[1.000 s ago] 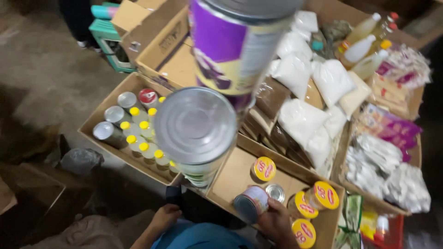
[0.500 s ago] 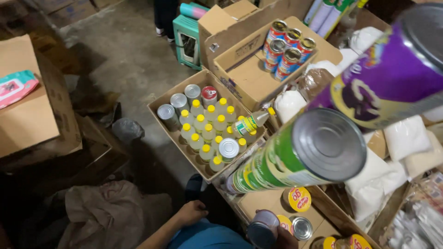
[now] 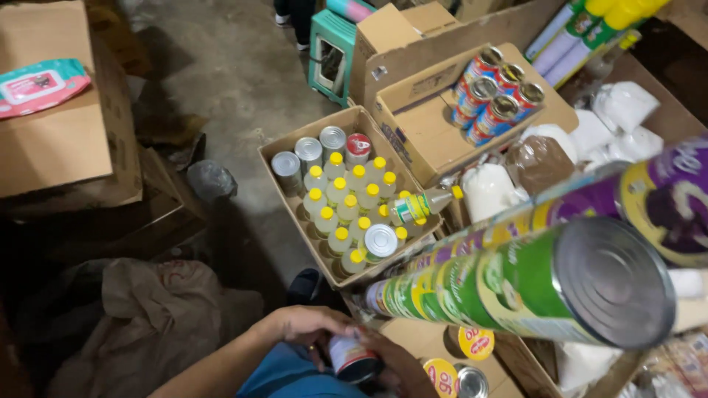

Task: The recorder is organizing various canned goods, snacks, and liquids into boxes.

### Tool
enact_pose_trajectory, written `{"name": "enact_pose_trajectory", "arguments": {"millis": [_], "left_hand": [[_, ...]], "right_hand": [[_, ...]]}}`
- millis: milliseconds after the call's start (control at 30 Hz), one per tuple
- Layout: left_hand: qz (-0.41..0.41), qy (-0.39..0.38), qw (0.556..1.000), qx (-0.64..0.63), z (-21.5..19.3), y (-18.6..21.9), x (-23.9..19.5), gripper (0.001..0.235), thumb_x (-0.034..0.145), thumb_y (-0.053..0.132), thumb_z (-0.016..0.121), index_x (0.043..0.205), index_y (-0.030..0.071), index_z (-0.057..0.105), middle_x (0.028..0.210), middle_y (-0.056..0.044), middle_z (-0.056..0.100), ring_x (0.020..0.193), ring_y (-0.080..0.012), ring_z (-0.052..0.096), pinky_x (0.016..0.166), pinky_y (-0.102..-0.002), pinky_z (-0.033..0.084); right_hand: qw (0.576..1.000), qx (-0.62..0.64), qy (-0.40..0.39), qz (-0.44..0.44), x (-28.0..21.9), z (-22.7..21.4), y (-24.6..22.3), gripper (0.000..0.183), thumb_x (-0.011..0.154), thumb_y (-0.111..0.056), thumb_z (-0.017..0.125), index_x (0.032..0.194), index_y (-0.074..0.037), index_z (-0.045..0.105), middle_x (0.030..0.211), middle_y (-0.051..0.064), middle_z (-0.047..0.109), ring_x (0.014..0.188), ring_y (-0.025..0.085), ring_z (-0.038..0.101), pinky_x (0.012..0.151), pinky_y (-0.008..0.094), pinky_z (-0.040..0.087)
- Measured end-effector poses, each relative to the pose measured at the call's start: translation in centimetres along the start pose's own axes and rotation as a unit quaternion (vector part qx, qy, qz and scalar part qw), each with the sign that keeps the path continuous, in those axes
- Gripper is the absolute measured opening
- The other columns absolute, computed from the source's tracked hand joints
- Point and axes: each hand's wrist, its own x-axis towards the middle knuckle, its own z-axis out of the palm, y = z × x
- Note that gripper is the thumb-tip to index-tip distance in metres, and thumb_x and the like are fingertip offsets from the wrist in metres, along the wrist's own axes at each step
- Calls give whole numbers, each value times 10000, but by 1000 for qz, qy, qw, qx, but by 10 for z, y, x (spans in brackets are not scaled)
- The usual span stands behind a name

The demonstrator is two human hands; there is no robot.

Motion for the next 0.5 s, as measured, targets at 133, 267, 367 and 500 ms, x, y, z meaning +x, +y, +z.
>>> {"name": "enact_pose_trajectory", "arguments": {"millis": [133,267,367,500], "left_hand": [[-28,57,997,40,-12,-12,-16,652,860,446,733,1421,152,580,1229,-139,689,1021,-286,707,724,-488,624],[-38,159,982,93,-34,-3,-33,671,819,483,783,1280,0,714,1061,-161,747,859,-277,734,663,-409,618],[95,244,947,188,-75,18,-50,641,755,331,813,1306,58,632,1003,-63,763,787,-150,694,621,-340,555],[244,267,888,284,-94,123,-94,511,758,213,798,1205,-15,703,906,-75,746,721,-126,664,612,-320,563]], "right_hand": [[954,114,57,271,47,27,8,580,962,-410,716,1420,-77,594,1111,66,717,895,153,663,677,274,517],[940,170,90,281,64,48,-10,624,870,-552,666,1332,-140,594,963,72,748,731,214,683,569,334,538],[900,359,-34,245,66,35,19,597,934,-528,631,1344,-104,538,1123,149,746,875,264,715,748,375,568],[927,285,79,233,40,-29,106,425,995,-304,569,1401,-183,544,1165,184,733,955,270,704,869,420,560]]}}
